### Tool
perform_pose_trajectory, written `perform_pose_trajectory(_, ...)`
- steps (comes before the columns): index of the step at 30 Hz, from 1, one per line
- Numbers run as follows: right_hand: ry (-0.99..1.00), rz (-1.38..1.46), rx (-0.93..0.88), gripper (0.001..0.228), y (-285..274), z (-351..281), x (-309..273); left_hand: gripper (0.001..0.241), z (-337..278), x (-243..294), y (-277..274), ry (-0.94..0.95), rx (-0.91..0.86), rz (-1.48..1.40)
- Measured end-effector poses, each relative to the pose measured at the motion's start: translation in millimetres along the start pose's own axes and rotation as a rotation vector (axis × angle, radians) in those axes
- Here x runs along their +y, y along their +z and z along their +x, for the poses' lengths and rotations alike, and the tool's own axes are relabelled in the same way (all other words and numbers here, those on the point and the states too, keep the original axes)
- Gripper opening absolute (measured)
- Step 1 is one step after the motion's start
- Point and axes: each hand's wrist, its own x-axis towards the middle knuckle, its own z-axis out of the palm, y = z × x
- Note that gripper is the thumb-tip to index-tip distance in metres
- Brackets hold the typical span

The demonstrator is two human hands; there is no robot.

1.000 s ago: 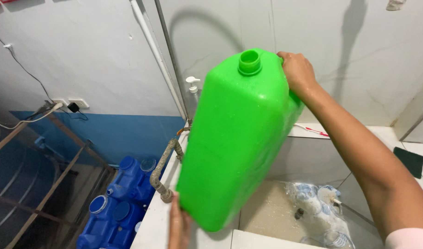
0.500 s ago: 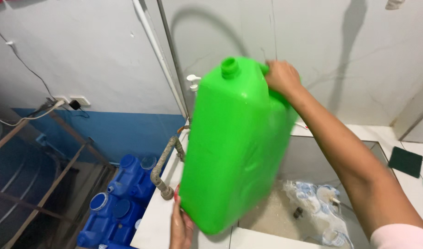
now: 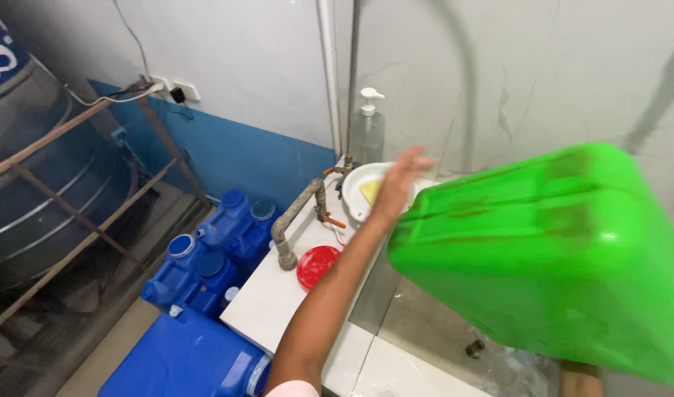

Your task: The person washes a green plastic jerrycan and a red plastic lid in a sink. They use a sponge to scrub the exterior and interior of the jerrycan, rinse it under running water, and then wash the red lid separately before placing it back on the jerrycan.

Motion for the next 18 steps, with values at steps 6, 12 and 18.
perform_pose_trajectory(6,0.092,0.159,0.055,0.039,3.2,-56.1,33.2,0.040,-32.6,-213.2,-125.8,-0.431,0.990,0.073)
perform_pose_trajectory(12,0.130,0.220,0.081,0.037,11.2,-89.7,50.0,0.021,-41.5,-232.8,-161.9,-0.748,0.803,-0.459)
perform_pose_trajectory(18,0.138,0.247,0.105,0.036,14.0,-99.9,55.6,0.008,-14.4,-216.8,-221.9,-0.676,0.796,-0.750)
